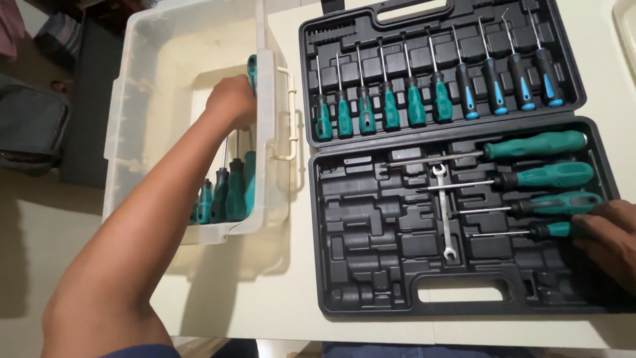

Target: Organizing various screwdrivers by transferring them from a plastic bin into a molded tool case.

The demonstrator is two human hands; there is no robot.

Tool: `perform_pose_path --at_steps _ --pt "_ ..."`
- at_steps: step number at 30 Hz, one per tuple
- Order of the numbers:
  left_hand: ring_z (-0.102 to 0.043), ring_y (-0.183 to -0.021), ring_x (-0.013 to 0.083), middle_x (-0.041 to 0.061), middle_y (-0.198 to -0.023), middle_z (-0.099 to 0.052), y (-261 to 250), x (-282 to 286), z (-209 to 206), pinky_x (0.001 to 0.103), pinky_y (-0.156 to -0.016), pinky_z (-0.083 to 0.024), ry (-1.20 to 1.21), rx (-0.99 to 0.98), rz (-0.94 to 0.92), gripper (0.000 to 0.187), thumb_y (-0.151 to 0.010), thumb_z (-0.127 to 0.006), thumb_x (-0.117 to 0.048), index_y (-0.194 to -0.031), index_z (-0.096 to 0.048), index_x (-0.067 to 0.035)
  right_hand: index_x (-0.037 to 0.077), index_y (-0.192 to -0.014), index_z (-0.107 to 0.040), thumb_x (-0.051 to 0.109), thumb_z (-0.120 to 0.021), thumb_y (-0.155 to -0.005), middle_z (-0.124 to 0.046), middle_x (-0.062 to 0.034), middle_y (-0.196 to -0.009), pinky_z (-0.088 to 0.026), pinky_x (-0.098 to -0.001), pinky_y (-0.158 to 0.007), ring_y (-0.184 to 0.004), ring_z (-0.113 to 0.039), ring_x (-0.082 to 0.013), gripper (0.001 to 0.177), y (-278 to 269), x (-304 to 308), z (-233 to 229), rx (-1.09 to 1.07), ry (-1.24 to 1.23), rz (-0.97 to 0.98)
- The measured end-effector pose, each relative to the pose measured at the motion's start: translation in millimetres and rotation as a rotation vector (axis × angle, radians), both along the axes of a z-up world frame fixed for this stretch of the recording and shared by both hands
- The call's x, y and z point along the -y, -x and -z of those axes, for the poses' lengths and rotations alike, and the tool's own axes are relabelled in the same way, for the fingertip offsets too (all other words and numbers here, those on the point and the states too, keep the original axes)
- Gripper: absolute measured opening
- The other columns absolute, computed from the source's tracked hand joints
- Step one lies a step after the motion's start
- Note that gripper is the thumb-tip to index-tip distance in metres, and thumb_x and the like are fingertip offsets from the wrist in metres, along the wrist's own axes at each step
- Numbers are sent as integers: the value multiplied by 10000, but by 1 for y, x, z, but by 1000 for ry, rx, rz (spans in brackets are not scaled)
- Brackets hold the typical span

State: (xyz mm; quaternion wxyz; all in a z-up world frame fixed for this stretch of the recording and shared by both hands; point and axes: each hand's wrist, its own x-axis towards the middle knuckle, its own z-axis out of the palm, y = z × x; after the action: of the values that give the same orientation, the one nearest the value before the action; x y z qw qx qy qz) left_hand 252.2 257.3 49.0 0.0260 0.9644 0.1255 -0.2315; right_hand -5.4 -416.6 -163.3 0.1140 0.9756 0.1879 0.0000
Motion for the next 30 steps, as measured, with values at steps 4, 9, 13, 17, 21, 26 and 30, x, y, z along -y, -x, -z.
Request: perform_pose_path --at_steps 4,9,13,17,21,26,30 --pt "-611 -564 232 90 -600 -676 -1 3 -5 324 -540 -443 166 24 -45 171 -692 -438 -40 -580 -558 -87 221 -1260 -613 363 -719 -798 -643 -56 -1168 -607 -299 -861 -915 -702 -185 495 0 -15 -31 8 -32 -40" --pt "-470 -459 141 30 -518 -568 5 8 -11 251 -480 -360 270 87 -194 150 -608 -472 -2 -503 -451 -106 315 -1144 -628 409 -717 -815 -680 -22 -1071 -620 -258 -846 -842 -731 -129 353 -5 -32 -51 -82 103 75" --pt "-590 -524 163 89 -582 -685 13 11 -26 270 -573 -483 287 94 -207 236 -775 -532 -150 -555 -574 -73 322 -1179 -604 438 -692 -816 -664 -25 -1135 -620 -277 -856 -866 -733 -148 392 -6 -36 -64 -55 126 57" --pt "-658 -702 174 102 -752 -742 16 11 -45 338 -687 -528 300 116 -272 339 -974 -583 -320 -830 -715 -42 324 -1193 -618 420 -692 -808 -659 -31 -1148 -598 -324 -892 -914 -724 -206 405 -5 -35 -67 4 39 19" --pt "-677 -703 188 121 -802 -735 22 5 -71 318 -674 -529 431 252 -328 317 -1007 -540 -253 -850 -704 -33 360 -1188 -599 443 -676 -807 -658 -18 -1127 -576 -317 -929 -937 -712 -190 397 -6 -39 -69 -48 68 59" --pt "-621 -691 174 73 -820 -681 29 -10 -100 282 -600 -481 467 346 -344 309 -1009 -529 -334 -999 -706 -82 354 -1282 -584 518 -684 -780 -674 3 -1208 -588 -304 -961 -1002 -723 -172 537 -7 -38 -63 -27 125 60" --pt "-585 -718 121 72 -1006 -643 60 -1 -156 203 -474 -323 464 329 -314 273 -1077 -500 -335 -1224 -644 -156 330 -1293 -671 600 -718 -697 -682 -37 -1342 -569 -354 -1088 -1195 -696 -218 656 -8 -28 -55 -52 -75 136"
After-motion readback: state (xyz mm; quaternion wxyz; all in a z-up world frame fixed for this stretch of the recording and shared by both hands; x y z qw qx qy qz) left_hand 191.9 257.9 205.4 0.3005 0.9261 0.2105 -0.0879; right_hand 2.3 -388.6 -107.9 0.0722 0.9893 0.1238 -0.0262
